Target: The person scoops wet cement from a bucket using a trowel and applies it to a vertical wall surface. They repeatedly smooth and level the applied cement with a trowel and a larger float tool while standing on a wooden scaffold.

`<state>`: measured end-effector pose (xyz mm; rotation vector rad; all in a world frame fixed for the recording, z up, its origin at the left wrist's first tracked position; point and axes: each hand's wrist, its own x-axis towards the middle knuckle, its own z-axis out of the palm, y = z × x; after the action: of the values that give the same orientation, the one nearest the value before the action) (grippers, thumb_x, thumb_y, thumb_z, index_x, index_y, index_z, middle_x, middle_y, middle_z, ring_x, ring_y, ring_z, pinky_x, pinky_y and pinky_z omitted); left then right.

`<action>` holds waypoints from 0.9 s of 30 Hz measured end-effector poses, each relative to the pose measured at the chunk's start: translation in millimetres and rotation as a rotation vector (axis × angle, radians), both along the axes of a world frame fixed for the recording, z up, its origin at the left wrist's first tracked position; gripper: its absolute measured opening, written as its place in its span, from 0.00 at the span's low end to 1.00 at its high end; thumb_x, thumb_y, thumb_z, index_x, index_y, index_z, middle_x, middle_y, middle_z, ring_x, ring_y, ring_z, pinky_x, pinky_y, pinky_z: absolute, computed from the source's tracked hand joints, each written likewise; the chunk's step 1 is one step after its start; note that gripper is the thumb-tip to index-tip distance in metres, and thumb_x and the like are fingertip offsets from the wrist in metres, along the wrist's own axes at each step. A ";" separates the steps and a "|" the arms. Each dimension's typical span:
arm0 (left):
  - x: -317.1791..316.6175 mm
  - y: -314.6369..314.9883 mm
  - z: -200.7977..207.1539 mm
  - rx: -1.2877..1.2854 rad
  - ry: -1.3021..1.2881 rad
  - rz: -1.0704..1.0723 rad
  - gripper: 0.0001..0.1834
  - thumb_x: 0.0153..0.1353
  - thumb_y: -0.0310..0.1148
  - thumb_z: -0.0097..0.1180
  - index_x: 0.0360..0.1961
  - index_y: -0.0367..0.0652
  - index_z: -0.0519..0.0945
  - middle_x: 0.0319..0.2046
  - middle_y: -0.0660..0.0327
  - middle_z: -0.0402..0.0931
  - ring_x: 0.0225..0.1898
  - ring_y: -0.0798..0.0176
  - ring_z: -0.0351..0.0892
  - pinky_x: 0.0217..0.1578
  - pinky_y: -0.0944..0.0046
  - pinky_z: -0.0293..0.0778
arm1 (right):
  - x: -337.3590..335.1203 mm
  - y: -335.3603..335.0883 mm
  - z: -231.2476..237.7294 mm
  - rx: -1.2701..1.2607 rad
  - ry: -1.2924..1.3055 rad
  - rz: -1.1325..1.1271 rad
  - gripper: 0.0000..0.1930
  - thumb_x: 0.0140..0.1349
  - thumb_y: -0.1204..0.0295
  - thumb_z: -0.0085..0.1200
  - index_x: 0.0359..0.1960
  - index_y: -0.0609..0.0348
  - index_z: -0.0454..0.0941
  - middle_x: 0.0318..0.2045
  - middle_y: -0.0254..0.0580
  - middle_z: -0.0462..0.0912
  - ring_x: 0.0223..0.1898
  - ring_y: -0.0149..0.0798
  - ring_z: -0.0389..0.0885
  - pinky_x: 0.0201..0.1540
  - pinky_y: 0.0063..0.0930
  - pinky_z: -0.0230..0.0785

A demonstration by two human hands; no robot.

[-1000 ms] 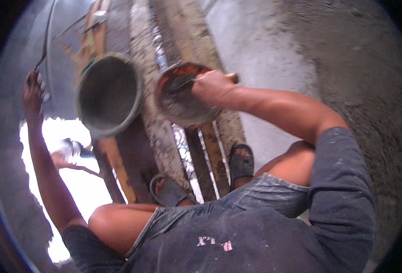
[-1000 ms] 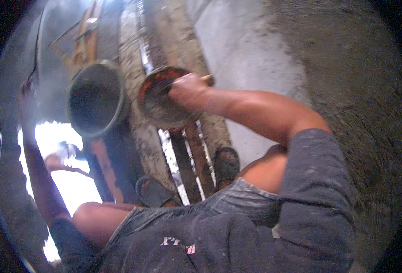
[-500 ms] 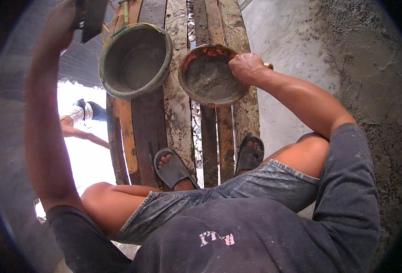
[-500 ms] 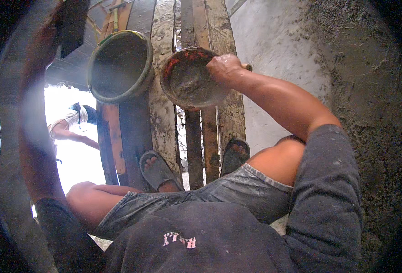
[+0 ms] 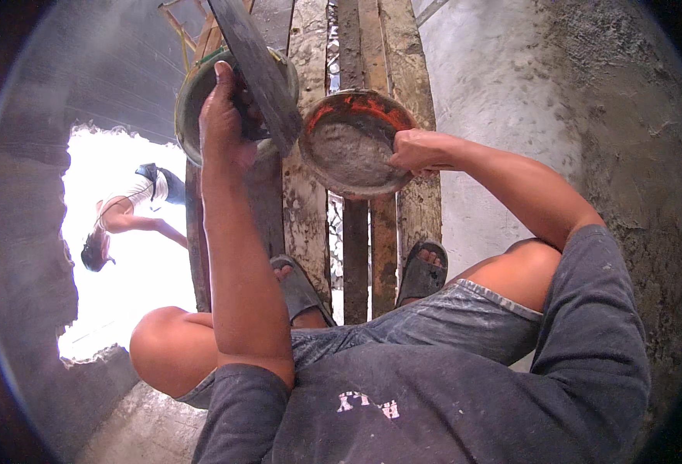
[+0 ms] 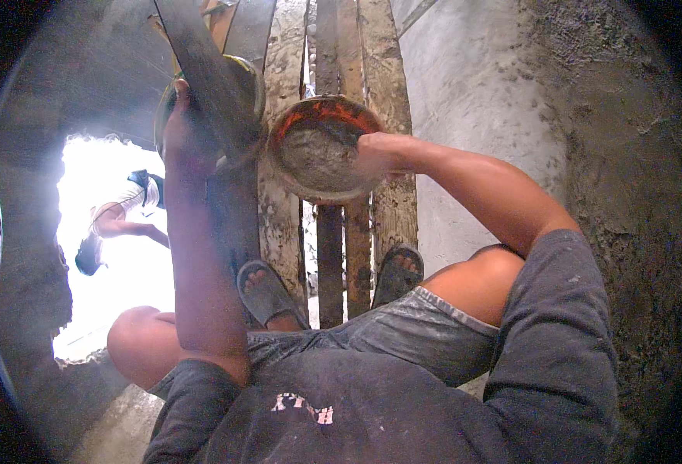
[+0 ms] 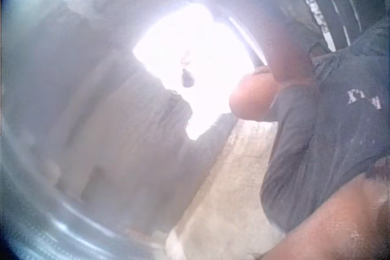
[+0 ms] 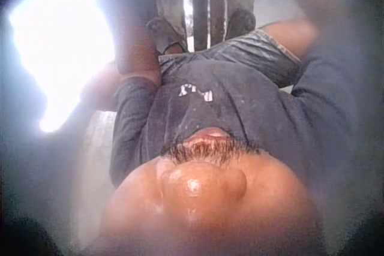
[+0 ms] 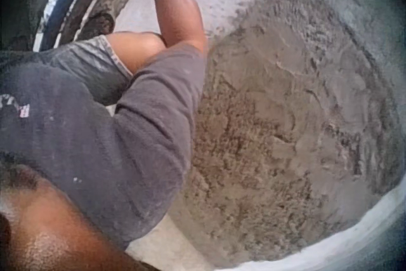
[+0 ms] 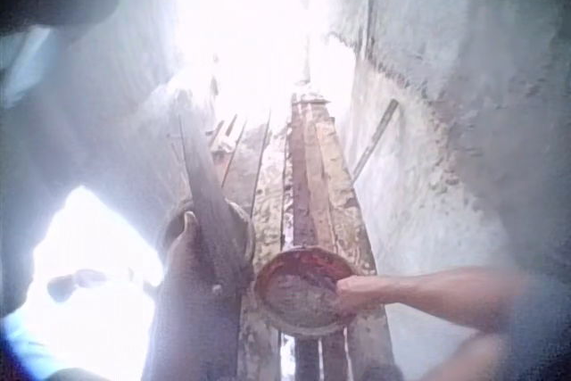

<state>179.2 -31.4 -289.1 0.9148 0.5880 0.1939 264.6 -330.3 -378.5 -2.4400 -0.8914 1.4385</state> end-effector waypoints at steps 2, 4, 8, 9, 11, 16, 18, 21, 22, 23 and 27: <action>-3.3 -26.9 26.3 -0.087 0.091 0.045 0.26 0.72 0.56 0.52 0.47 0.40 0.79 0.36 0.60 0.79 0.33 0.63 0.78 0.36 0.61 0.77 | 4.0 -20.9 -8.9 0.145 0.143 -0.143 0.21 0.66 0.63 0.50 0.20 0.67 0.77 0.17 0.41 0.78 0.18 0.36 0.80 0.21 0.34 0.71; -4.2 -23.2 24.4 -0.148 0.090 0.043 0.27 0.72 0.56 0.52 0.50 0.39 0.78 0.40 0.57 0.80 0.37 0.59 0.80 0.40 0.57 0.78 | 4.9 -18.2 -7.8 0.114 0.152 -0.191 0.20 0.66 0.62 0.50 0.21 0.67 0.77 0.17 0.41 0.78 0.17 0.35 0.78 0.21 0.34 0.71; -15.2 32.2 -73.4 -0.181 -0.110 -0.083 0.30 0.71 0.55 0.52 0.58 0.38 0.76 0.50 0.50 0.81 0.48 0.50 0.82 0.50 0.49 0.78 | -0.4 -16.0 7.1 0.181 0.219 -0.262 0.19 0.68 0.64 0.50 0.23 0.66 0.77 0.18 0.39 0.77 0.16 0.34 0.77 0.19 0.32 0.71; -14.1 32.1 -74.4 -0.183 -0.157 -0.105 0.31 0.71 0.56 0.52 0.59 0.38 0.76 0.51 0.50 0.81 0.48 0.49 0.82 0.51 0.48 0.78 | -0.2 -18.2 8.4 0.196 0.232 -0.293 0.19 0.69 0.64 0.50 0.24 0.66 0.78 0.18 0.39 0.77 0.16 0.34 0.77 0.19 0.32 0.70; -17.2 27.6 -77.7 -0.195 -0.237 -0.128 0.31 0.70 0.56 0.53 0.58 0.38 0.77 0.51 0.51 0.81 0.48 0.49 0.82 0.50 0.48 0.79 | -1.1 -23.7 11.8 0.193 0.222 -0.380 0.21 0.69 0.63 0.49 0.22 0.66 0.77 0.18 0.39 0.77 0.16 0.35 0.78 0.19 0.33 0.71; -3.8 10.6 -102.3 -0.418 -0.226 -0.008 0.26 0.70 0.52 0.55 0.56 0.41 0.79 0.50 0.55 0.82 0.48 0.51 0.83 0.51 0.49 0.79 | -4.4 -31.1 61.4 0.257 0.180 -0.473 0.20 0.71 0.63 0.49 0.24 0.65 0.77 0.18 0.39 0.77 0.16 0.33 0.76 0.17 0.30 0.70; 10.9 4.8 -128.5 -0.340 -0.261 0.053 0.23 0.71 0.49 0.54 0.55 0.42 0.79 0.50 0.55 0.82 0.49 0.51 0.82 0.54 0.49 0.78 | -10.4 -30.7 97.3 0.279 0.193 -0.524 0.19 0.73 0.63 0.49 0.26 0.64 0.77 0.17 0.37 0.76 0.15 0.30 0.75 0.16 0.27 0.69; 19.8 -11.6 -137.8 -0.724 -0.466 -0.242 0.22 0.72 0.45 0.49 0.57 0.41 0.78 0.51 0.54 0.81 0.51 0.51 0.82 0.56 0.49 0.77 | -19.1 -34.4 128.7 0.322 0.170 -0.624 0.18 0.74 0.63 0.48 0.29 0.63 0.76 0.18 0.36 0.75 0.14 0.29 0.74 0.16 0.27 0.68; 24.1 -23.4 -132.7 -0.754 -0.472 -0.276 0.23 0.73 0.46 0.48 0.57 0.41 0.78 0.51 0.54 0.81 0.51 0.51 0.82 0.56 0.49 0.77 | -24.2 -33.5 143.7 0.327 0.149 -0.658 0.17 0.74 0.64 0.49 0.29 0.63 0.76 0.19 0.36 0.76 0.14 0.29 0.74 0.16 0.27 0.68; 29.2 -38.3 -127.3 -0.784 -0.477 -0.311 0.23 0.73 0.47 0.47 0.58 0.41 0.77 0.52 0.54 0.81 0.51 0.52 0.82 0.56 0.49 0.77 | -29.7 -29.1 160.2 0.333 0.129 -0.693 0.16 0.73 0.65 0.49 0.29 0.63 0.76 0.20 0.37 0.76 0.15 0.29 0.74 0.17 0.27 0.68; 43.0 -104.9 -101.4 -0.904 -0.523 -0.409 0.27 0.74 0.49 0.44 0.61 0.40 0.74 0.54 0.53 0.80 0.53 0.50 0.81 0.58 0.48 0.77 | -45.7 -15.3 190.2 0.368 -0.044 -0.747 0.12 0.70 0.69 0.50 0.31 0.65 0.76 0.22 0.38 0.77 0.18 0.29 0.75 0.19 0.27 0.70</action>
<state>222.2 -136.3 -390.6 0.0684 -0.0387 -0.1983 218.9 -345.7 -188.4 -2.1620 -0.1639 0.8610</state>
